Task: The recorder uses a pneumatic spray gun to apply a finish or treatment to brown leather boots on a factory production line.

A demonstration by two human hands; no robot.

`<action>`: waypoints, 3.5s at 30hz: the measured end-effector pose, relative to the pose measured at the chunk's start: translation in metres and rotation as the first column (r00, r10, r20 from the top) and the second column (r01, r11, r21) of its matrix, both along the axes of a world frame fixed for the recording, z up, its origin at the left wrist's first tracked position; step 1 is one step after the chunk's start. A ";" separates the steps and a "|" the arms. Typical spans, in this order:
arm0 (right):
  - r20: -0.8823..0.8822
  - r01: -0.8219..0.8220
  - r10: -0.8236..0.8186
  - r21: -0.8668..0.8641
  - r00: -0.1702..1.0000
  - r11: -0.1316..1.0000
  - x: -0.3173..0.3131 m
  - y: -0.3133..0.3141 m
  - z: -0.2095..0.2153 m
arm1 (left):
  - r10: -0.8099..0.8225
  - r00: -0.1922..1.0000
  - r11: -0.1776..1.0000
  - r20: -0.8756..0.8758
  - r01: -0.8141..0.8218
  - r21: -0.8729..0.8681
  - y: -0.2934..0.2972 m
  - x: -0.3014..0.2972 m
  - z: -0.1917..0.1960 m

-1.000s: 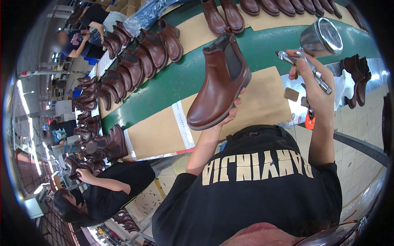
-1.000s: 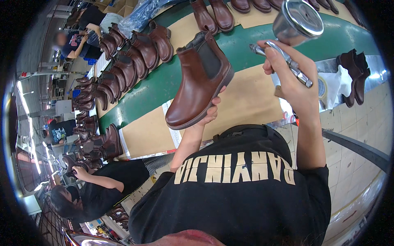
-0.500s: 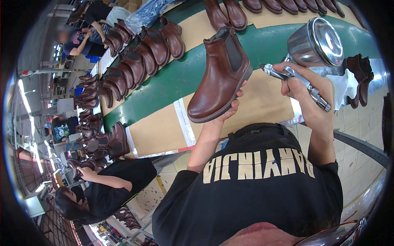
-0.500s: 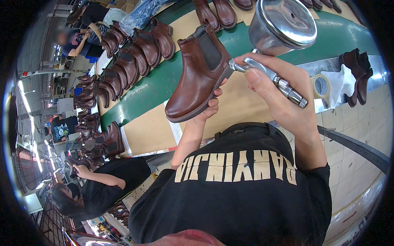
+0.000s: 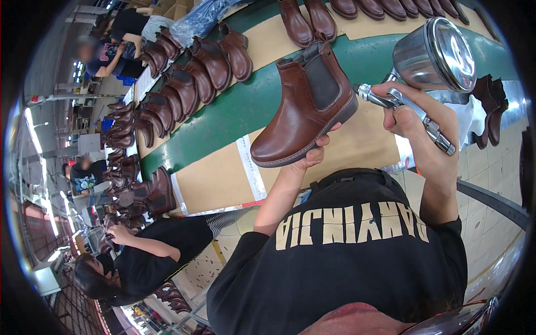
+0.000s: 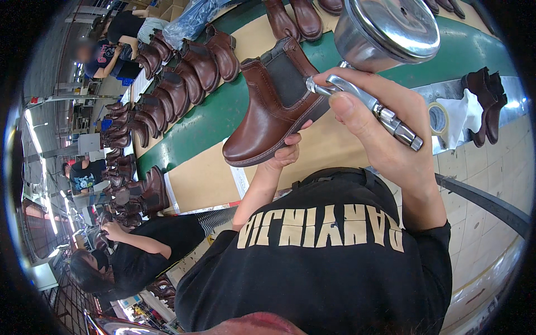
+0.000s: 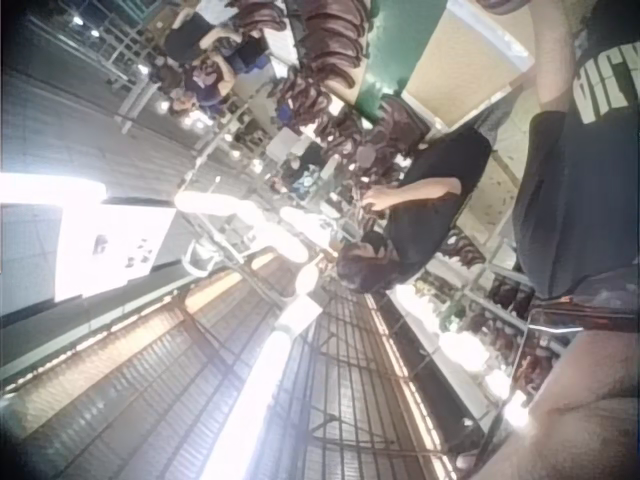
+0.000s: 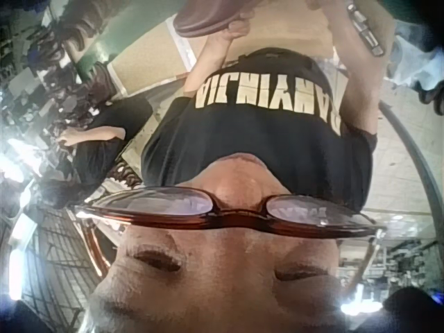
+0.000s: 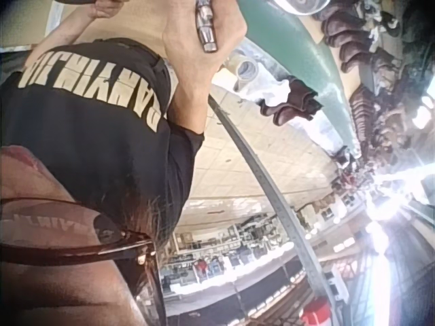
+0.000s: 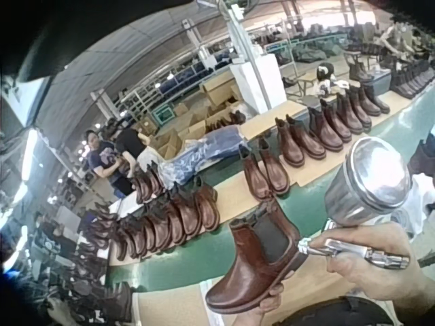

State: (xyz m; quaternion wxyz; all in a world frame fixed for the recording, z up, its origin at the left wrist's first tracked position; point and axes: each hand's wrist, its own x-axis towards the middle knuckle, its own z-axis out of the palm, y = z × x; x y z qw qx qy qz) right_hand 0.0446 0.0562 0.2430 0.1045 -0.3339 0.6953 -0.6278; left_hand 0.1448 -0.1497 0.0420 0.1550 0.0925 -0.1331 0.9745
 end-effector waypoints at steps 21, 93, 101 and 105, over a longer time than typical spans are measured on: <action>0.094 -0.069 0.054 0.168 0.994 0.983 0.011 0.011 -0.035 | 0.272 0.948 0.930 0.165 -0.215 -0.298 -0.008 -0.005 0.030; 0.154 0.035 -0.042 0.049 0.987 0.998 0.025 0.001 -0.043 | 0.840 0.543 0.047 0.007 -0.059 -0.997 -0.018 0.001 -0.010; 0.271 0.087 -0.092 0.032 0.958 0.996 0.014 0.004 -0.047 | 0.829 0.520 0.380 0.207 -0.252 -0.890 -0.049 0.006 -0.016; 0.188 0.155 -0.149 -0.016 0.971 0.988 0.002 0.010 -0.044 | 0.621 0.784 0.637 -0.020 -0.519 -0.570 -0.041 0.013 0.075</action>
